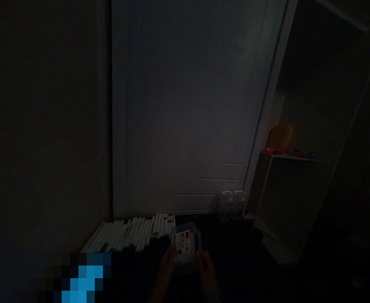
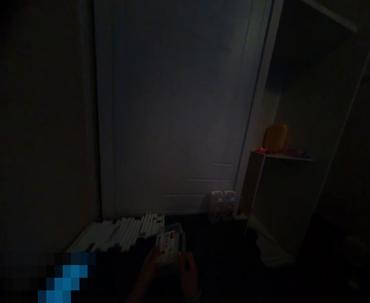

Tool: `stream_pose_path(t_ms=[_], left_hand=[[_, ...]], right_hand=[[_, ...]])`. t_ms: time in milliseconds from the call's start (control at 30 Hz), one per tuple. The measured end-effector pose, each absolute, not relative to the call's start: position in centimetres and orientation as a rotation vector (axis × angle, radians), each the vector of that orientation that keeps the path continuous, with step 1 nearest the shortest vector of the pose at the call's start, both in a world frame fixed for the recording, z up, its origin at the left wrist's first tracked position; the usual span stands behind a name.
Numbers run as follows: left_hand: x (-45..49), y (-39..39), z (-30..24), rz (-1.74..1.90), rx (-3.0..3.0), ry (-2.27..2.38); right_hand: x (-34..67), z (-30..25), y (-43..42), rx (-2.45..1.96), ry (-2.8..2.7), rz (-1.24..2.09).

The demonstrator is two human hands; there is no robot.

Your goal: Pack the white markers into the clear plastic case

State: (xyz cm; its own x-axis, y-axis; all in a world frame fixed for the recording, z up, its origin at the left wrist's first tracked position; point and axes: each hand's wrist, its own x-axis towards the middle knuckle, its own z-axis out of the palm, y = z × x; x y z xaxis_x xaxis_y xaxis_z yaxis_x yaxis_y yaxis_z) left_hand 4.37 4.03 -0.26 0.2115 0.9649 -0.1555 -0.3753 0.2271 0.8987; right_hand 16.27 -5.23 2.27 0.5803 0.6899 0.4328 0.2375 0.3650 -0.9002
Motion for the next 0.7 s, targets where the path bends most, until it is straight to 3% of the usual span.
stream_pose_path(t_ms=[167, 300, 700], left_hand=[[4.2, 3.8, 0.0, 1.096, 0.899, 0.848], [4.1, 3.5, 0.5, 1.153, 0.987, 0.927], [3.9, 2.7, 0.4, 1.114, 1.068, 0.923]], right_hand=[[17.0, 0.4, -4.6, -1.199, -0.998, 0.492], [17.5, -0.6, -4.3, -1.220, -0.922, 0.409], [17.9, 0.1, -5.1, -1.151, -0.687, 0.498]])
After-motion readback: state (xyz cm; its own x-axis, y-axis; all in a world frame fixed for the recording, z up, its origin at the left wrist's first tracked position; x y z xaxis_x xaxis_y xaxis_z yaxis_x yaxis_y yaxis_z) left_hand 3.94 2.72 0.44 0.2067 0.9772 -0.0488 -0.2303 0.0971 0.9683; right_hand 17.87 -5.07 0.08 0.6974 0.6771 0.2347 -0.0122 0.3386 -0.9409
